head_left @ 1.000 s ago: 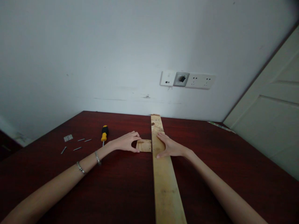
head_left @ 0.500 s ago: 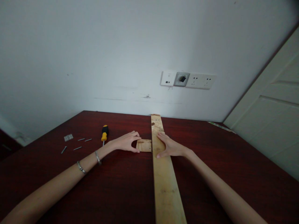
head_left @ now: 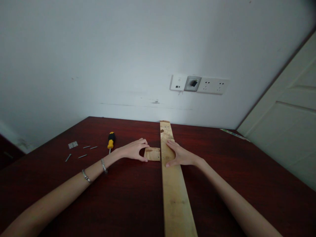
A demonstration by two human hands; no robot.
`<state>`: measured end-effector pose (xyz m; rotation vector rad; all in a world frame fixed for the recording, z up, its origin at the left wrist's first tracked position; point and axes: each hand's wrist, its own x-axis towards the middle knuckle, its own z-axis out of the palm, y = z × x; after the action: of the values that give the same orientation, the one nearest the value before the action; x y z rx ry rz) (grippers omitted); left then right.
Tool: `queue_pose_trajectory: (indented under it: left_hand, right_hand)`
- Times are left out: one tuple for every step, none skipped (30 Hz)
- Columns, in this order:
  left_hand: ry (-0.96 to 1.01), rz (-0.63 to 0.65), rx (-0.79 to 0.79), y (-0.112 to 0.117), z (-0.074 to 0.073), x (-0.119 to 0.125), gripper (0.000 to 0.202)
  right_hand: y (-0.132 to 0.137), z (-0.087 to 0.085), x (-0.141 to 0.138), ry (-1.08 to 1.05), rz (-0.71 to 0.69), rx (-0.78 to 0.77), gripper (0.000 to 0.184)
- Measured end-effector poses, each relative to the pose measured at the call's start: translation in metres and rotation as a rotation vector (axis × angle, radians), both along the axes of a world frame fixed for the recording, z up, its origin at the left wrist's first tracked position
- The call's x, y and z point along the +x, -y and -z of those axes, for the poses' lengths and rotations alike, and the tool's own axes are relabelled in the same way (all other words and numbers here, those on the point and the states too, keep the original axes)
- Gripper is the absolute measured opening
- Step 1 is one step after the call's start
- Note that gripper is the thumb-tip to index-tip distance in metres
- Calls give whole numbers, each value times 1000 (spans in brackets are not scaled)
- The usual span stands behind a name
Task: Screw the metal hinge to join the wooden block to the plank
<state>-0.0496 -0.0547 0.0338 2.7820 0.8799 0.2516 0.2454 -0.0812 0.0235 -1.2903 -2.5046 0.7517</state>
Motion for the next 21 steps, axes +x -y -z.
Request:
queue_pose_trajectory:
  left_hand:
    - [0,-1,-1,0,1,0,67]
    - [0,-5,-1,-1,1,0,69]
    - [-3,-11,-1,-1,2,0,72]
    - [-7,-20,0,-1,2,-1,76]
    - [-12,-29,0,-1,3,-1,80]
    - [-17,-38,-1,-2,3,-2,84]
    - [-22,-46,-4,-2,3,-2,87]
    - [-24,-54,-7,-2,2,-3,89]
    - [-22,-62,-9,-3,1,-3,88]
    - [-13,-68,-9,-3,-1,-4,85]
    - [3,-70,-3,-3,-4,-5,81]
    - [28,-70,10,-3,-7,-5,75]
    - [58,-67,29,-3,-12,-6,69]
    - [90,-64,55,-3,-17,-8,62]
    - [120,-60,86,-2,-22,-11,56]
    - [143,-59,120,-2,-28,-14,50]
    - [158,-63,155,-2,-34,-19,45]
    - [163,-70,188,-2,-40,-26,39]
    - [159,-82,219,-3,-45,-35,35]
    - [149,-100,247,-4,-50,-47,31]
    - [132,-121,271,-5,-55,-60,28]
  right_hand:
    - [0,-1,0,5,1,-3,122]
    - [1,-2,-1,10,2,-7,123]
    - [1,-3,-1,13,5,-11,124]
    - [2,-3,-1,14,7,-13,124]
    - [2,-4,-1,15,9,-14,124]
    - [2,-4,-2,16,9,-14,124]
    - [2,-4,-2,16,9,-11,123]
    - [2,-4,-2,17,7,-7,123]
    - [2,-4,-2,16,4,0,123]
    - [2,-3,-2,15,3,6,123]
    - [1,-3,-2,13,5,12,122]
    - [1,-2,-2,11,9,15,122]
    - [0,-1,-1,8,15,19,121]
    - [0,0,-1,5,23,21,121]
    - [-1,1,0,1,26,24,120]
    - [-2,2,0,-8,24,32,119]
    - [-3,3,1,-10,22,35,117]
    - [-4,4,1,-12,19,46,115]
    - [-5,4,1,-9,13,58,113]
    - [-5,3,0,1,12,71,111]
    - [-6,2,-1,11,13,90,108]
